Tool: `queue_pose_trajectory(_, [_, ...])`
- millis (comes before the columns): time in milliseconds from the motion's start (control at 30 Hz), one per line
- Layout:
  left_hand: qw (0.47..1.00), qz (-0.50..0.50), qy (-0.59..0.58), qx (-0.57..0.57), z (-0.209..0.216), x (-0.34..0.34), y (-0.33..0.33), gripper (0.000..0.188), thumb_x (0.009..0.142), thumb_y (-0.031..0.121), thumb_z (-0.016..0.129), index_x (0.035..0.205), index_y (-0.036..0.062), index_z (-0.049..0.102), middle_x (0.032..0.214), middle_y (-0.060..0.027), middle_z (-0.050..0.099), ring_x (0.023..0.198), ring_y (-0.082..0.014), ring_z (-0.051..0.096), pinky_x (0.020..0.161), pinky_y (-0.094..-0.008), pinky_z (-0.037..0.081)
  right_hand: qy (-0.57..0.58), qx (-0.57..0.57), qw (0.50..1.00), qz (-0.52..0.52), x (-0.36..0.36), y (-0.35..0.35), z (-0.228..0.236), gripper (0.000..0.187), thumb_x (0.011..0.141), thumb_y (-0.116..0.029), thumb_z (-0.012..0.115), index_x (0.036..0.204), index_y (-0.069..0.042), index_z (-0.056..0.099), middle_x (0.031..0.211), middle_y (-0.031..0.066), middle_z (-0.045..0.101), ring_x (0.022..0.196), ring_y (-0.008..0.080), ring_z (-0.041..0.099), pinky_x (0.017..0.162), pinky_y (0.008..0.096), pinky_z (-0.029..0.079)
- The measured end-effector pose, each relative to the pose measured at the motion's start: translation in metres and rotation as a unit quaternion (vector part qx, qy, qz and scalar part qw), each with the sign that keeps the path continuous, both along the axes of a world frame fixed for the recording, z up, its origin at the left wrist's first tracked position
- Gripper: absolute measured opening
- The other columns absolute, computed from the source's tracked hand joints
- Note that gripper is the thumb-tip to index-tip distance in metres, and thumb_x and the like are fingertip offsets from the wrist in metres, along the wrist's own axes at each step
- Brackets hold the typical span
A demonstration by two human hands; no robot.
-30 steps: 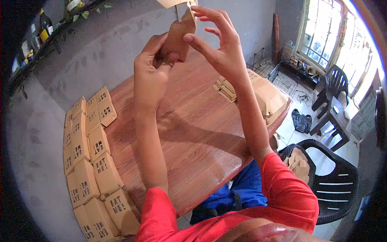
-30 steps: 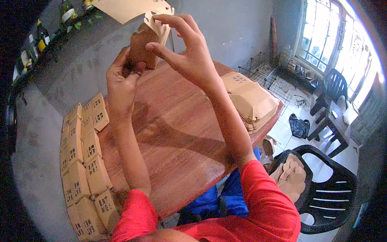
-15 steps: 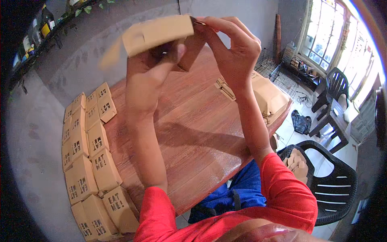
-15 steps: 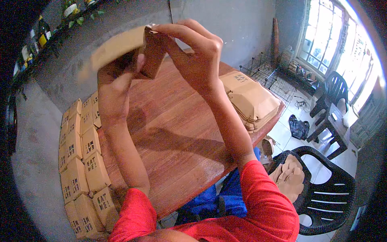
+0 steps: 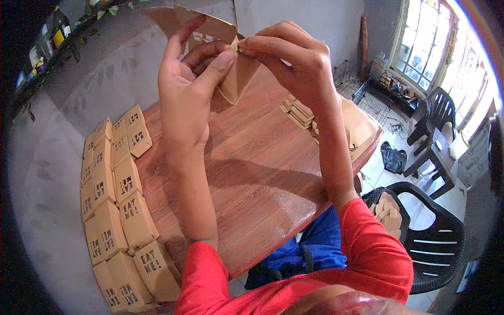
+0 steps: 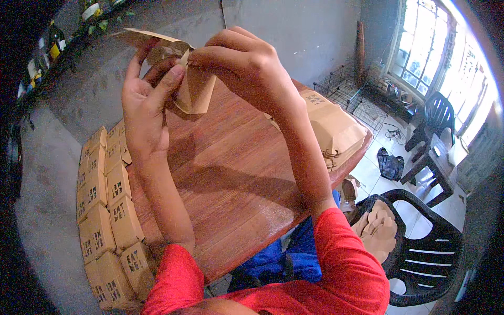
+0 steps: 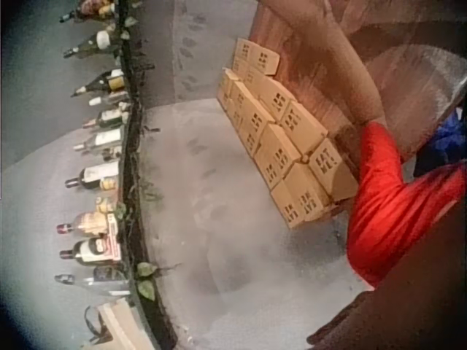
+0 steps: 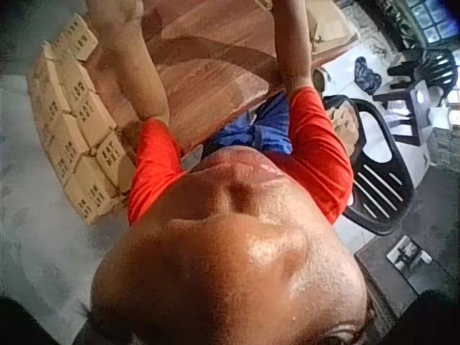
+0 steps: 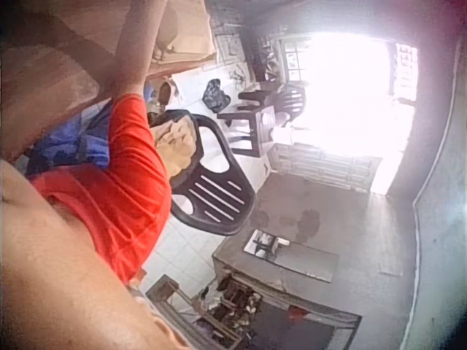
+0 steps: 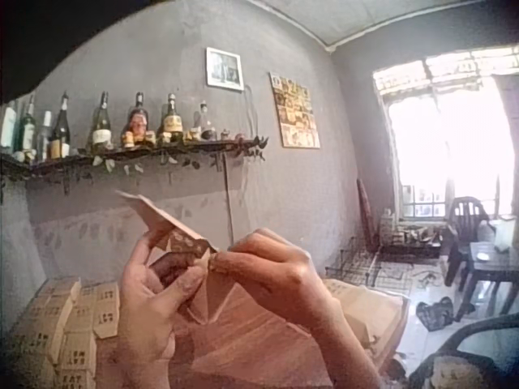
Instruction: Assembling cardboard food boxes by folding and tucking tabs on a wooden table.
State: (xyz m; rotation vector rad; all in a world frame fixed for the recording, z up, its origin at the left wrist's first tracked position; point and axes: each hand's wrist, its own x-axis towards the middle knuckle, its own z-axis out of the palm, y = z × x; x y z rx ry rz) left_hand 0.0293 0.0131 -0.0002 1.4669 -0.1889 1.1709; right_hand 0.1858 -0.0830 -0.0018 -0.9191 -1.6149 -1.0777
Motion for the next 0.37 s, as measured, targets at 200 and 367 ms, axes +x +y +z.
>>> queue_pose_trajectory(200, [1.000, -0.006, 0.001, 0.022, 0.001, -0.001, 0.002, 0.068, 0.086, -0.005, 0.070, 0.146, -0.0021, 0.036, 0.103, -0.0129, 0.067, 0.095, -0.0159, 0.065, 0.086, -0.0275, 0.053, 0.029, -0.052, 0.997, 0.045, -0.004, -0.005, 0.004, 0.009, 0.081, -0.007, 0.075, 0.090, -0.005, 0.073, 0.087, 0.0096, 0.067, 0.078, 0.0273, 0.067, 0.070, 0.0351, 0.055])
queue_pose_trajectory(367, [0.998, 0.012, 0.007, 0.065, 0.000, 0.001, -0.002, 0.072, 0.086, -0.003, 0.071, 0.148, 0.0014, 0.035, 0.112, -0.0165, 0.068, 0.102, -0.0198, 0.066, 0.091, -0.0305, 0.053, 0.094, -0.084, 0.989, 0.078, -0.001, -0.010, 0.006, 0.013, 0.079, -0.013, 0.080, 0.087, -0.004, 0.074, 0.088, 0.0107, 0.068, 0.077, 0.0259, 0.069, 0.072, 0.0343, 0.055])
